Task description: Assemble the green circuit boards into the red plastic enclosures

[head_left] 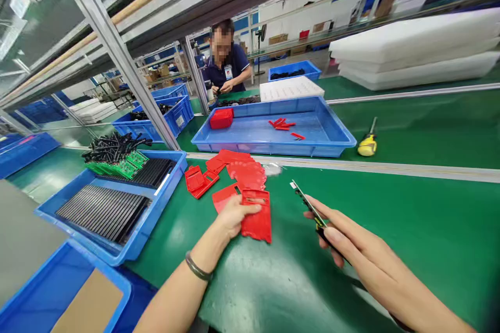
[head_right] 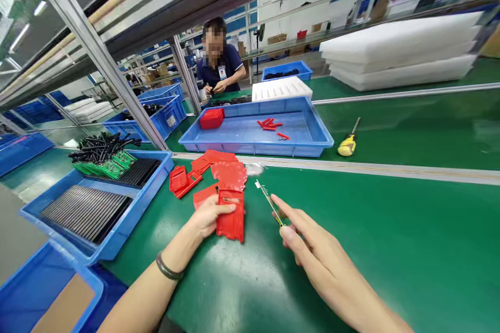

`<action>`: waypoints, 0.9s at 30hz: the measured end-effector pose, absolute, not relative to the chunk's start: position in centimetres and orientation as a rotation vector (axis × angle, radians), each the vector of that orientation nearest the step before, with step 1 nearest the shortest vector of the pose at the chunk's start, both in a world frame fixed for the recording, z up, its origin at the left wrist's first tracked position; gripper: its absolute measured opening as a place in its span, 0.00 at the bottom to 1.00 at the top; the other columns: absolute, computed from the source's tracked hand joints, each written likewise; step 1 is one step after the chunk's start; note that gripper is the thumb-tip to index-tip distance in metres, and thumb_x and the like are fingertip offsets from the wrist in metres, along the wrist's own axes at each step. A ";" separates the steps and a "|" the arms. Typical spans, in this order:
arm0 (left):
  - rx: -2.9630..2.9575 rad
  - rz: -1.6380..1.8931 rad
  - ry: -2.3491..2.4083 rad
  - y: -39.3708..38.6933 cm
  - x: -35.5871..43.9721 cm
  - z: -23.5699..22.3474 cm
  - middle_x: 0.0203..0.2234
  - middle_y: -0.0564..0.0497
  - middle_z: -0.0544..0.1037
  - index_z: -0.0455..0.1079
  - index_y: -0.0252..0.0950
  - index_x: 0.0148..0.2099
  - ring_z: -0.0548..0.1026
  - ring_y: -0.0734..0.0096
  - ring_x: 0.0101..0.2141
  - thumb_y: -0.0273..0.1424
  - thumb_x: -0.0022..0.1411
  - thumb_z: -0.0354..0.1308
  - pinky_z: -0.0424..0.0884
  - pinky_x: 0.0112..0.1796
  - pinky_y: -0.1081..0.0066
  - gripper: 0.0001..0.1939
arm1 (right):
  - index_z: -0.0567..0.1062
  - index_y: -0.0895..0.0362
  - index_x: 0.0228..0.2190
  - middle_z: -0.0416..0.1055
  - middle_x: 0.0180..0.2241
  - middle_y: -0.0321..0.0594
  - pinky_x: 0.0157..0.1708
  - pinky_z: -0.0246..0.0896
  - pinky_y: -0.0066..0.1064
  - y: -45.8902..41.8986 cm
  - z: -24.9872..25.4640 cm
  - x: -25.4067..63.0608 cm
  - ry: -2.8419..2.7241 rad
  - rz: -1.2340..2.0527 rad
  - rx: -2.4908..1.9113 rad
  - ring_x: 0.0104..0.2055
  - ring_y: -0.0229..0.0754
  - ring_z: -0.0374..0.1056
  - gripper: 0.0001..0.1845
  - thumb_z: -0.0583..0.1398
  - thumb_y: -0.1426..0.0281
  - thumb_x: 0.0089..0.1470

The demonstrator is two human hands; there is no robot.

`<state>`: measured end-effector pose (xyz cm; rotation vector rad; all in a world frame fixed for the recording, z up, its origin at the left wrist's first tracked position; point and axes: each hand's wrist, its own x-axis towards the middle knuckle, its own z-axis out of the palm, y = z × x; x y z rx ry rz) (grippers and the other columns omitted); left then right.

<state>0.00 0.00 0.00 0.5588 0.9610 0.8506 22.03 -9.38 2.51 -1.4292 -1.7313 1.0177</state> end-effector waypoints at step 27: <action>0.556 1.009 0.311 -3.9 3.0 0.8 0.54 0.42 0.63 0.59 0.34 0.56 0.59 0.52 0.57 0.12 0.47 0.56 0.55 0.56 0.52 0.33 | 0.60 0.55 0.58 0.56 0.48 0.51 0.22 0.65 0.26 -9.1 -0.2 18.7 -2.111 -0.189 -1.324 0.35 0.38 0.61 0.26 0.51 0.60 0.60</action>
